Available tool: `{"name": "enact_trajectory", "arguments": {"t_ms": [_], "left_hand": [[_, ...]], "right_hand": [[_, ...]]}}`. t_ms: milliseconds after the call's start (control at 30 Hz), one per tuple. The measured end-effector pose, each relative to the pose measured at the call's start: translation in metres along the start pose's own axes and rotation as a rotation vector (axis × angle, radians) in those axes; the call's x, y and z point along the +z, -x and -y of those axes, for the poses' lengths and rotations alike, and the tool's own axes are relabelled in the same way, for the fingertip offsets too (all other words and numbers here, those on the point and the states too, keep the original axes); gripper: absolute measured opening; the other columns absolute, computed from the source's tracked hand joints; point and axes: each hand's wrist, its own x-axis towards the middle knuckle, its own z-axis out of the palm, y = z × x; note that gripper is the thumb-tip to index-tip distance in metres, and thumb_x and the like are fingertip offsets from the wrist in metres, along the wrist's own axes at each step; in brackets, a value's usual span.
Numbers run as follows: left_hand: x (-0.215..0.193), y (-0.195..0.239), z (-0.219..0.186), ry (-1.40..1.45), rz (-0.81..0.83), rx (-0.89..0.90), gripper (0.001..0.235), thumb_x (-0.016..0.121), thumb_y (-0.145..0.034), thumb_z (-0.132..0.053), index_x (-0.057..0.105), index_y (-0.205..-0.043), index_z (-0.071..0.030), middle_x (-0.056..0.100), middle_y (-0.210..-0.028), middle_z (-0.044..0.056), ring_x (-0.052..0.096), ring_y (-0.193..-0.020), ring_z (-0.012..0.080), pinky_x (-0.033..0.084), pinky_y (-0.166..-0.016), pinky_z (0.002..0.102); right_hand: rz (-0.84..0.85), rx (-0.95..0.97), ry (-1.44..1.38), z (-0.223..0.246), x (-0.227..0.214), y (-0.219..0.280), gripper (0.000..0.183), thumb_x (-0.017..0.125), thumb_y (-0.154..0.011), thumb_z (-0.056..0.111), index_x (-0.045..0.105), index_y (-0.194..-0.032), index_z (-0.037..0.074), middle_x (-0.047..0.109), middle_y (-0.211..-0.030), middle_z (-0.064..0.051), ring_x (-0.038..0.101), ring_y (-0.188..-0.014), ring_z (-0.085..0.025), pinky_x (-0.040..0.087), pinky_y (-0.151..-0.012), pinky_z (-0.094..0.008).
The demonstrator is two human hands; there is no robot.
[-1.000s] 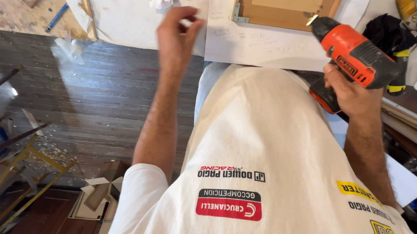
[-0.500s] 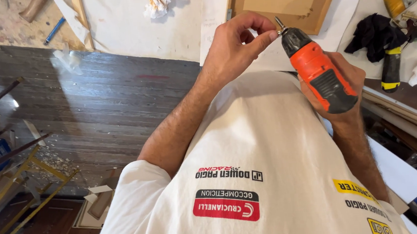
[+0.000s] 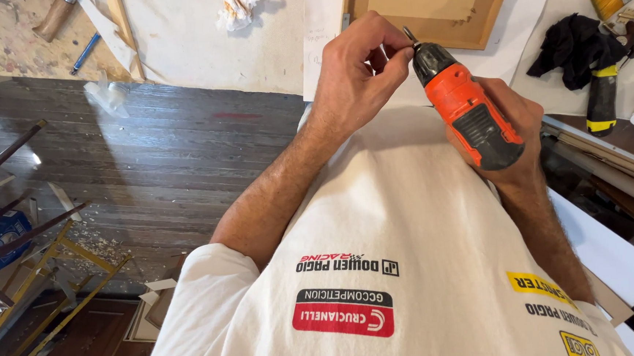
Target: Attaching metal hardware to a wooden frame using a power drill and screws on a workbench.
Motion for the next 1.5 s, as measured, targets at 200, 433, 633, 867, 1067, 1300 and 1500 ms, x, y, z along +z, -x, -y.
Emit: {"name": "enact_trajectory", "arguments": {"t_ms": [200, 433, 633, 867, 1067, 1300, 1500], "left_hand": [[-0.005, -0.004, 0.003, 0.208, -0.133, -0.339, 0.005, 0.054, -0.091, -0.015, 0.057, -0.088, -0.015, 0.051, -0.064, -0.004, 0.048, -0.049, 0.0057, 0.039, -0.044, 0.022], [-0.012, 0.005, 0.030, -0.263, -0.009, -0.019, 0.018, 0.061, -0.089, 0.001, 0.051, -0.094, -0.013, 0.054, -0.087, -0.003, 0.048, -0.064, 0.0097, 0.042, -0.052, 0.027], [-0.014, 0.006, 0.034, -0.596, -0.021, 0.346, 0.020, 0.063, -0.092, 0.006, 0.050, -0.098, -0.009, 0.052, -0.091, -0.001, 0.052, -0.064, 0.0111, 0.047, -0.045, 0.025], [-0.018, 0.004, 0.023, -0.850, -0.006, 0.539, 0.016, 0.059, -0.092, 0.007, 0.052, -0.096, -0.006, 0.051, -0.087, 0.001, 0.046, -0.059, 0.0104, 0.038, -0.038, 0.025], [-0.019, 0.009, 0.030, -0.966, 0.027, 0.570, 0.013, 0.062, -0.096, 0.000, 0.053, -0.097, -0.010, 0.048, -0.088, 0.000, 0.047, -0.057, 0.0097, 0.032, -0.040, 0.026], [-0.021, 0.020, 0.038, -1.106, 0.176, 0.640, 0.012, 0.059, -0.097, 0.000, 0.058, -0.094, -0.011, 0.048, -0.087, 0.000, 0.043, -0.053, 0.0064, 0.032, -0.037, 0.024], [-0.018, 0.044, 0.059, -1.142, 0.369, 0.603, 0.014, 0.064, -0.091, -0.005, 0.056, -0.085, -0.015, 0.044, -0.084, 0.000, 0.042, -0.051, 0.0093, 0.034, -0.033, 0.026]], "right_hand": [[0.001, -0.020, 0.050, 0.001, -0.004, -0.004, 0.021, 0.076, -0.091, -0.003, 0.065, -0.109, -0.006, 0.059, -0.087, -0.009, 0.046, -0.069, -0.024, 0.045, -0.070, -0.036], [0.063, 0.021, -0.168, -0.004, -0.015, 0.001, 0.015, 0.079, -0.097, 0.000, 0.065, -0.101, -0.005, 0.061, -0.092, -0.011, 0.055, -0.076, -0.023, 0.047, -0.072, -0.034], [0.115, -0.002, -0.174, -0.013, -0.018, 0.004, 0.017, 0.079, -0.097, 0.002, 0.063, -0.094, -0.001, 0.059, -0.089, -0.011, 0.055, -0.074, -0.022, 0.047, -0.071, -0.035], [0.166, 0.083, -0.188, 0.000, -0.024, 0.000, 0.016, 0.080, -0.097, 0.003, 0.067, -0.102, -0.005, 0.066, -0.094, -0.012, 0.061, -0.078, -0.022, 0.050, -0.072, -0.033], [0.185, 0.137, -0.293, 0.005, -0.022, -0.001, 0.014, 0.078, -0.096, -0.002, 0.065, -0.100, -0.005, 0.065, -0.091, -0.010, 0.059, -0.076, -0.019, 0.049, -0.072, -0.031], [0.300, 0.066, -0.189, 0.012, -0.034, -0.014, 0.015, 0.078, -0.095, 0.003, 0.068, -0.105, -0.003, 0.065, -0.090, -0.008, 0.056, -0.076, -0.020, 0.046, -0.073, -0.031], [0.454, 0.056, 0.041, 0.023, -0.033, -0.021, 0.035, 0.072, -0.080, -0.001, 0.074, -0.114, 0.002, 0.073, -0.092, -0.004, 0.057, -0.065, -0.021, 0.046, -0.063, -0.032]]}}
